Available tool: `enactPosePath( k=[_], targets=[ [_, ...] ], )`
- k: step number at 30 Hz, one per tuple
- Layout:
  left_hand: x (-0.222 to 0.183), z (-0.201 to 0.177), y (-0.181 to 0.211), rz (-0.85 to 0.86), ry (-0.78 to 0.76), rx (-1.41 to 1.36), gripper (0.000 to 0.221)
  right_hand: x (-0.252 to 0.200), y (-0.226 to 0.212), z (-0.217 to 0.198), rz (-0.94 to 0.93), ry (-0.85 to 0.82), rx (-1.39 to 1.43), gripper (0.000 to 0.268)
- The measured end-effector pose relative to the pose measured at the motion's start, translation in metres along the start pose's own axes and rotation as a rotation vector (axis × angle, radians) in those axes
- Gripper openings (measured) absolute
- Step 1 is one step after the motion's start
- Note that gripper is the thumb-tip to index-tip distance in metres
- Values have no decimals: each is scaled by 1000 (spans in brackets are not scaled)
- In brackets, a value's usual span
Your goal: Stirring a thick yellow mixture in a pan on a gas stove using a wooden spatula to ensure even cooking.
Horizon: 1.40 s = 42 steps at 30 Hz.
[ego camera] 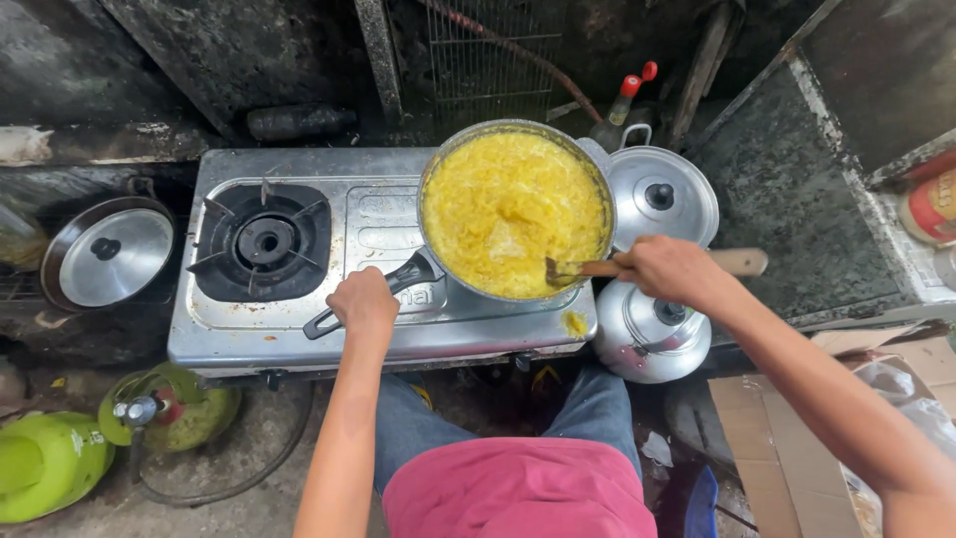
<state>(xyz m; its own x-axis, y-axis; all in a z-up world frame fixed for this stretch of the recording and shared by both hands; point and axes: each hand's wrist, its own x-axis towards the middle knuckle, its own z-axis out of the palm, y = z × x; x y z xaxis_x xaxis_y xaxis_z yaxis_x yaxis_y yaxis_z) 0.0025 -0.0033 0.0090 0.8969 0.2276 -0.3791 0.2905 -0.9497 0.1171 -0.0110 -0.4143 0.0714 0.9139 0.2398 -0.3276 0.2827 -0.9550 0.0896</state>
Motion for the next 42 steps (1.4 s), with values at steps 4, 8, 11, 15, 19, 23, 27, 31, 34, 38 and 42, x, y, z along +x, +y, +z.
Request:
enactPosePath(
  k=[4, 8, 11, 15, 19, 23, 27, 31, 34, 38, 42],
  targets=[
    [5, 5, -2, -2, -1, 8, 12, -34, -71, -40, -38, -131, 364, 32],
    [7, 11, -4, -8, 9, 15, 14, 8, -86, 24, 19, -9, 310, 28],
    [8, 11, -2, 3, 19, 35, 13, 37, -96, 38, 49, 54, 306, 28],
    [5, 12, -5, 14, 36, 30, 13, 16, -112, -39, 46, -39, 617, 36],
    [5, 11, -5, 12, 45, 23, 13, 59, -71, 48, 86, -26, 665, 41],
    [3, 11, -6, 3, 42, 21, 13, 49, -65, 41, 154, -76, 732, 42],
    [3, 14, -7, 13, 41, 5, 13, 52, -42, 57, 181, -107, 1005, 43],
    [0, 11, -4, 7, 40, 16, 12, 49, -26, 55, 252, -87, 1318, 41],
    [2, 12, -4, -3, 35, 10, 12, 42, -18, 42, 341, -92, 1508, 34],
    [5, 12, -5, -9, 25, 7, 13, 24, -7, 11, 389, -204, 1563, 39],
    [9, 18, -7, -12, 21, 8, 14, -3, 0, -17, 407, -249, 1560, 36]
  ],
)
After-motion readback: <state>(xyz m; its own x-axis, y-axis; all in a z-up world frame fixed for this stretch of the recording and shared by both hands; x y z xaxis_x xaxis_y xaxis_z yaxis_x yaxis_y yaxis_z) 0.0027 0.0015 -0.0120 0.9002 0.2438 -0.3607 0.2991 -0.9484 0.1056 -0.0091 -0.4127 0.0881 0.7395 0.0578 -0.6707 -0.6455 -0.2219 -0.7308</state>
